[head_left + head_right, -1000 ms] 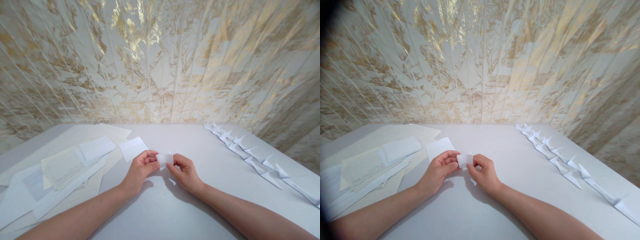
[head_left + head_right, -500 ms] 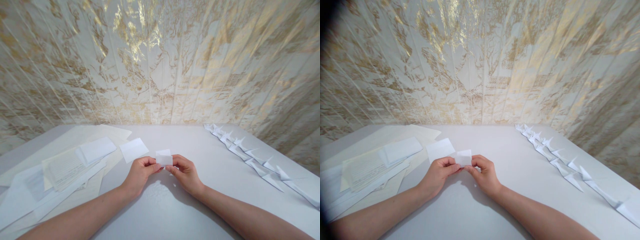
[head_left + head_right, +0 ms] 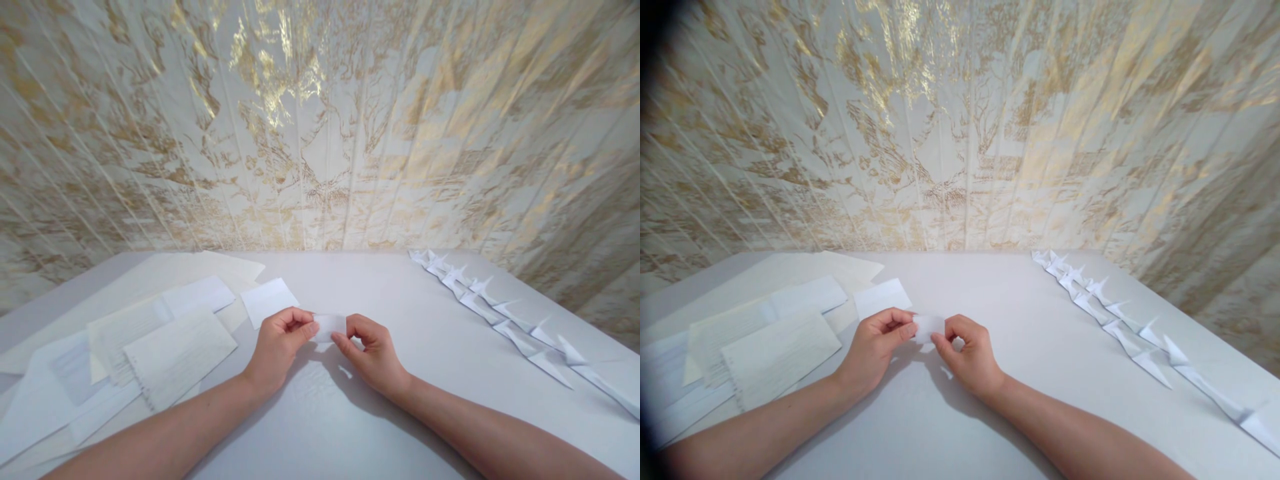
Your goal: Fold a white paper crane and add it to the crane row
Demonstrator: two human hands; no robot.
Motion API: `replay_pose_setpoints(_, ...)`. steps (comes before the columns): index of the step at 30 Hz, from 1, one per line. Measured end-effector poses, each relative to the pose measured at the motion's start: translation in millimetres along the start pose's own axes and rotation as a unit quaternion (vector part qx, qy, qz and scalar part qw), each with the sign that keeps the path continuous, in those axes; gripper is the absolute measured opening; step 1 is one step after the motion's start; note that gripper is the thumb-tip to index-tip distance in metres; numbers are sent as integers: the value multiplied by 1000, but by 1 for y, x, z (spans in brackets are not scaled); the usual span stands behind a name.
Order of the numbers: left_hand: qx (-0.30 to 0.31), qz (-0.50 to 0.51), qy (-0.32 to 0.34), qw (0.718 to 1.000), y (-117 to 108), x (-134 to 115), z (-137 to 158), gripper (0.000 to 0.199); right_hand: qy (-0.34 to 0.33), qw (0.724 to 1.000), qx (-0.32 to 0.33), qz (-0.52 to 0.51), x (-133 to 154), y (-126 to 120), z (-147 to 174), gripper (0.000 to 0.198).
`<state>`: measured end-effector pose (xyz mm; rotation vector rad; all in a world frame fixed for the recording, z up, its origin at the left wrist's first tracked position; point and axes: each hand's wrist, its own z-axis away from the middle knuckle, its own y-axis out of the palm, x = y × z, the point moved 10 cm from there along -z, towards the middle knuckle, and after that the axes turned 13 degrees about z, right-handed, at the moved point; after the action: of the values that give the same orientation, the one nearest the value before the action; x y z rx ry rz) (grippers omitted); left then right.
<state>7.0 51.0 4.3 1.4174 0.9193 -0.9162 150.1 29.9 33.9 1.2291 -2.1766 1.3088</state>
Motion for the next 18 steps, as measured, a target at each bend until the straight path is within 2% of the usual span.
replay_pose_setpoints(18,-3,2,23,1000,0,-4,1,13,-28,999,-17,32,7,-3,1,27)
